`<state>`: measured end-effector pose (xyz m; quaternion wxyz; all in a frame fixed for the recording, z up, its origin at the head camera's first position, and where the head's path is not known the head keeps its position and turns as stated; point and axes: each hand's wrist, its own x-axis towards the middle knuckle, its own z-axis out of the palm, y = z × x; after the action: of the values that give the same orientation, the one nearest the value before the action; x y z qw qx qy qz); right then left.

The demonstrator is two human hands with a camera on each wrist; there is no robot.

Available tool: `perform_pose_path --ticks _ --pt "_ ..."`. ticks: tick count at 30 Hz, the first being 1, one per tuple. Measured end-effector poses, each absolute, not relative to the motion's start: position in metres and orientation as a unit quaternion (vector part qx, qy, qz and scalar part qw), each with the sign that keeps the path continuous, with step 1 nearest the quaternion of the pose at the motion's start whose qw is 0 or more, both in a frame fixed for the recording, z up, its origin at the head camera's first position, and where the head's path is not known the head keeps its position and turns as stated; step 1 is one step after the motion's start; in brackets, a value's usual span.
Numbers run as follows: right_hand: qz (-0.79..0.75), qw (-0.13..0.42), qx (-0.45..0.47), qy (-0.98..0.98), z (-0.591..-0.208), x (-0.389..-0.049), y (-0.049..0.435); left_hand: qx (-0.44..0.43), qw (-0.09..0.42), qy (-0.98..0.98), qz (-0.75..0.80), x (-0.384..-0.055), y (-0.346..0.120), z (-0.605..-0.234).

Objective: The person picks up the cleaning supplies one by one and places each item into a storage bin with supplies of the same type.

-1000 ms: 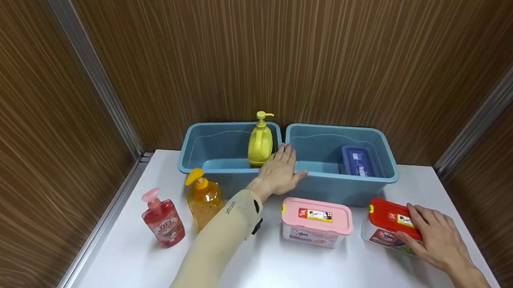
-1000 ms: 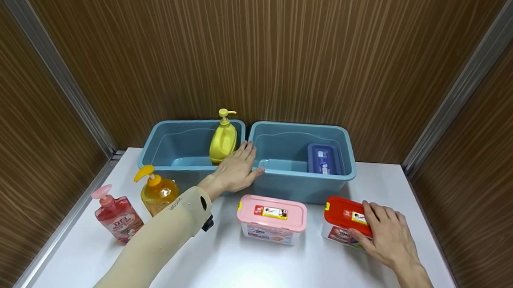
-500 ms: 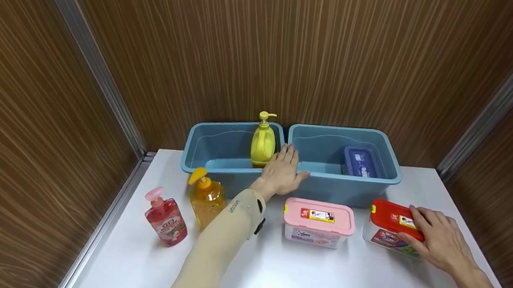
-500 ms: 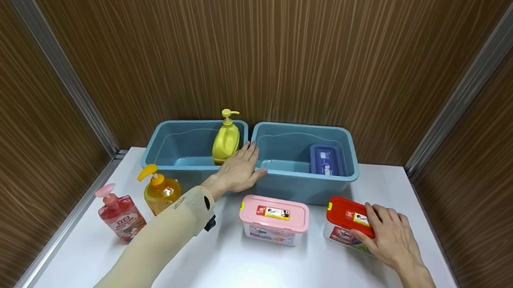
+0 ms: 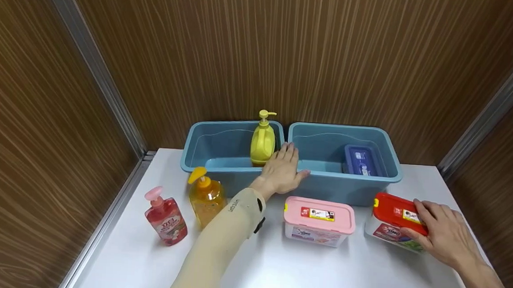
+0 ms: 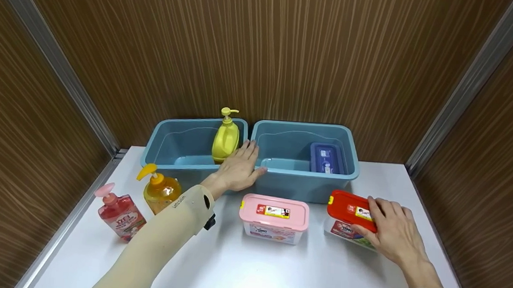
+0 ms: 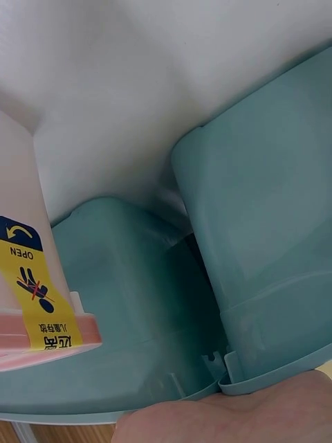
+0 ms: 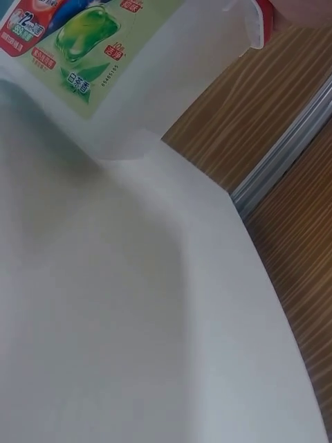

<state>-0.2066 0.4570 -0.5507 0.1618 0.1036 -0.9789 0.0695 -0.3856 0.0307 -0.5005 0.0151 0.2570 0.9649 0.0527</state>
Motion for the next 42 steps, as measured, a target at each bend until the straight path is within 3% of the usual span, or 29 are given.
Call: perform_pose_path --ticks 7,29,42 --pt "0.056 0.166 0.117 -0.978 -0.524 -0.203 0.457 0.255 0.016 0.965 0.056 -0.385 0.031 -0.500" --pt "0.044 0.249 0.167 -0.953 -0.457 -0.199 0.442 0.256 0.006 0.965 0.051 -0.385 0.031 -0.500" --pt "0.045 0.234 0.159 -0.958 -0.421 -0.215 0.424 0.257 0.006 0.965 0.057 -0.385 0.031 -0.501"
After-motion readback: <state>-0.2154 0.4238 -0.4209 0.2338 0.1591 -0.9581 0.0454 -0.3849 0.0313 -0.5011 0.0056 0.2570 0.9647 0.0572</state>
